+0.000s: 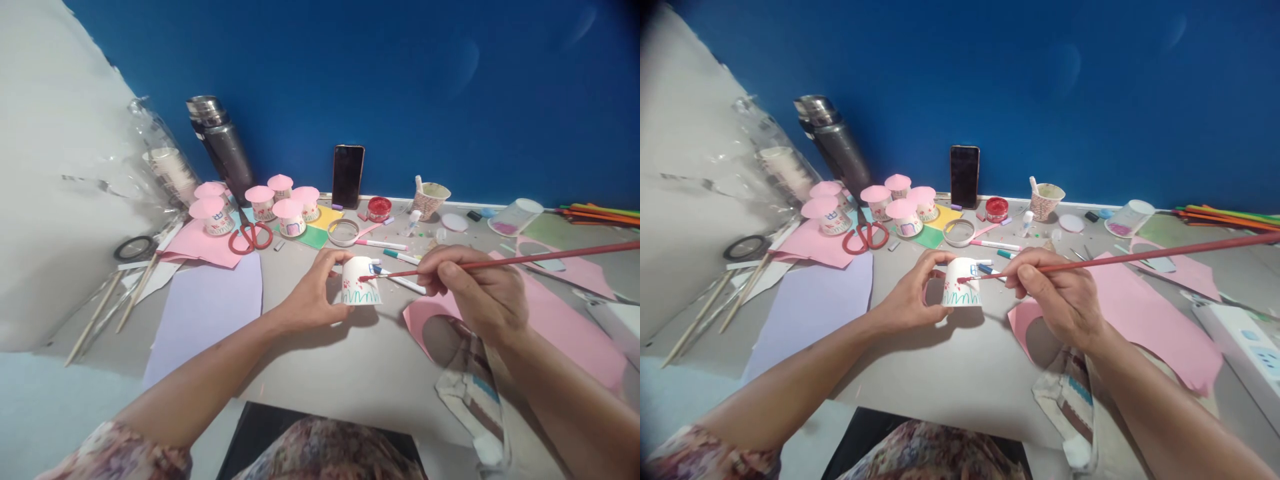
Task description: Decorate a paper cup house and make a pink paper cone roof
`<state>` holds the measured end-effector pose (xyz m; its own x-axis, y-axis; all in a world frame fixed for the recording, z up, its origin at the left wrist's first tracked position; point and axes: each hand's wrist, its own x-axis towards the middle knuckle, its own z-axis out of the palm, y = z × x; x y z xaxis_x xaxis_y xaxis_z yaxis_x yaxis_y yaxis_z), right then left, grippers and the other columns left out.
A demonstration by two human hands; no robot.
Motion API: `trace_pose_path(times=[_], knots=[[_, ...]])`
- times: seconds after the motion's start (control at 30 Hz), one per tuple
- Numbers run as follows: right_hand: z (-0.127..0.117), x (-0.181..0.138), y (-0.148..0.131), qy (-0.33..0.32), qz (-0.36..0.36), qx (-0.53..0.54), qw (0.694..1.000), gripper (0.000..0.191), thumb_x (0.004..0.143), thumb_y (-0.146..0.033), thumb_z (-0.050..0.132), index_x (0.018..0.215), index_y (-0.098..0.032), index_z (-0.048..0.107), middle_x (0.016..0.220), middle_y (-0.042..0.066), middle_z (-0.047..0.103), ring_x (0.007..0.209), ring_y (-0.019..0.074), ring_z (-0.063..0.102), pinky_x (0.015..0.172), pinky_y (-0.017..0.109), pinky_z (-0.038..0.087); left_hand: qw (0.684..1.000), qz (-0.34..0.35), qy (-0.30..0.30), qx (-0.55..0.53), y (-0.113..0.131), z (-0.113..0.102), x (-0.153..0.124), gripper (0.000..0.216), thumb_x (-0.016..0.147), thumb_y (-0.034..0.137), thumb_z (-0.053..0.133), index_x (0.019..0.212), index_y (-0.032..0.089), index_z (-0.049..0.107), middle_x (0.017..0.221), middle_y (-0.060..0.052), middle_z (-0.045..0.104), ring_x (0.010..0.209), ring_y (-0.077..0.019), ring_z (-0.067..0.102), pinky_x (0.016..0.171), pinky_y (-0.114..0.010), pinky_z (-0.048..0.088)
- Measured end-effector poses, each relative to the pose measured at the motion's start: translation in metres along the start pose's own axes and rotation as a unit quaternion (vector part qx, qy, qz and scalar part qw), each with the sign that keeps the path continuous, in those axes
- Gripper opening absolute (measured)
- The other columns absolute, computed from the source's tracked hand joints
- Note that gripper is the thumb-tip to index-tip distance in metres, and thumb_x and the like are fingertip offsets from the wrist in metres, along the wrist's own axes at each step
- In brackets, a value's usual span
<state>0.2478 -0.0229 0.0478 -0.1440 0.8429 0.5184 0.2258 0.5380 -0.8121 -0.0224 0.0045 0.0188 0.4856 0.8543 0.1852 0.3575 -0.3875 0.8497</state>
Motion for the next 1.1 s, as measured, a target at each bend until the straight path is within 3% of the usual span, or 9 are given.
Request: trace_pose_path(times=[0.53,0.77,1.1], knots=[[-0.0016,-0.0016,0.0012,0.003,-0.011,0.05,0.999,0.022,0.105,-0.03,0.06,0.095,-0.024,0.078,0.083,0.005,0.07,0.067,0.0167,0.064,0.054,0.029,0.051,1.0,-0.009,-0.007,-0.012,-0.0027,-0.0001,0.001,0.069,0.071,0.022,0.078,0.134,0.028,0.05,0.144,-0.008,0.053,0.135,-0.0293,0.054,0.111,-0.047,0.049],[0.0007,-0.0024,-0.0008,-0.002,0.012,0.003,1.0,0.025,0.104,-0.034,0.061,0.09,-0.022,0.078,0.076,0.004,0.069,0.062,0.0157,0.063,0.053,0.028,0.053,1.0,-0.007,-0.004,0.011,0.0033,-0.001,0.0007,0.07,0.07,0.026,0.078,0.134,0.028,0.048,0.14,-0.01,0.053,0.133,-0.0318,0.053,0.108,-0.048,0.051],[0.0016,-0.0028,-0.0011,-0.015,-0.017,0.015,1.0,0.023,0.105,-0.032,0.059,0.094,-0.023,0.077,0.078,0.004,0.07,0.064,0.0165,0.062,0.056,0.03,0.051,0.999,0.005,-0.009,0.04,0.004,-0.0006,0.0004,0.073,0.067,0.02,0.074,0.134,0.03,0.048,0.138,-0.009,0.052,0.134,-0.0326,0.051,0.108,-0.049,0.051]])
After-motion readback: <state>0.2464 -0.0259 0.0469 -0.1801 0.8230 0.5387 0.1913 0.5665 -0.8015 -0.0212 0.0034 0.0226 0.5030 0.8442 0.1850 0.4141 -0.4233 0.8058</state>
